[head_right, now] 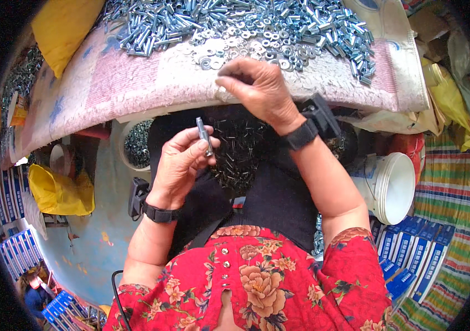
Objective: Assembling bolts by adding washers and nuts to them.
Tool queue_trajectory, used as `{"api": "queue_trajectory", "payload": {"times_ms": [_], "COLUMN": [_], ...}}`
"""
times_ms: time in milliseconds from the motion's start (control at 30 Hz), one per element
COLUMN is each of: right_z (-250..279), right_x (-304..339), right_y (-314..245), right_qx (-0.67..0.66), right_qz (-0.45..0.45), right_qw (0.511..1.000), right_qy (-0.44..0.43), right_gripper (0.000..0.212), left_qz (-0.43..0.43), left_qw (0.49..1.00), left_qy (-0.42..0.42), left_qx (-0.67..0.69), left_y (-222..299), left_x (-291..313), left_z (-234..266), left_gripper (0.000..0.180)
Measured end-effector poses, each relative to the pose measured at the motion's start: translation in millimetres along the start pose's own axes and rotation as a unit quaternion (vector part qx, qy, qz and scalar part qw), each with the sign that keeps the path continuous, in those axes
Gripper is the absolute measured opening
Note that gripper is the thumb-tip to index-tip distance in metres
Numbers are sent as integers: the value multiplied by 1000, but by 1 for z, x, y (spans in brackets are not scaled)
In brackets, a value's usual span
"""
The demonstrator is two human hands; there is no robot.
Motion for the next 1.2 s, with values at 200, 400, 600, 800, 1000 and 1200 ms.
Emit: {"api": "queue_trajectory", "payload": {"times_ms": [200, 400, 600, 800, 1000, 1200], "right_z": [-19, -23, -27, -36, -40, -28], "right_x": [36, 43, 46, 51, 47, 9], "right_y": [-17, -17, -16, -7, -23, -27], "right_qx": [-145, -150, -196, -297, 9, 143], "right_qz": [-117, -100, -110, -182, 43, 103], "right_qw": [983, 983, 974, 936, 996, 984], "right_qy": [-5, 22, 39, 56, 80, 1], "right_gripper": [7, 10, 5, 5, 13, 19], "left_qz": [-67, -138, -236, -291, -184, -203], "left_qw": [987, 970, 918, 906, 971, 965], "left_qy": [17, 23, 56, 81, 72, 110], "left_qx": [-143, -197, -315, -297, -137, -125], "left_y": [14, 14, 22, 25, 20, 25], "left_x": [-3, -2, -3, -5, -8, -6], "left_z": [-12, -16, -16, -14, -10, 13], "left_gripper": [25, 28, 27, 27, 23, 25]}}
Point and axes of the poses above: each hand's wrist, its own x-axis away from the middle knuckle, its own z-axis out of the back of the hand, y = z × x, the point moved 5 cm from there along -x, towards the middle knuckle, and after that the axes turned 6 degrees about -x, right-handed, at the moved point
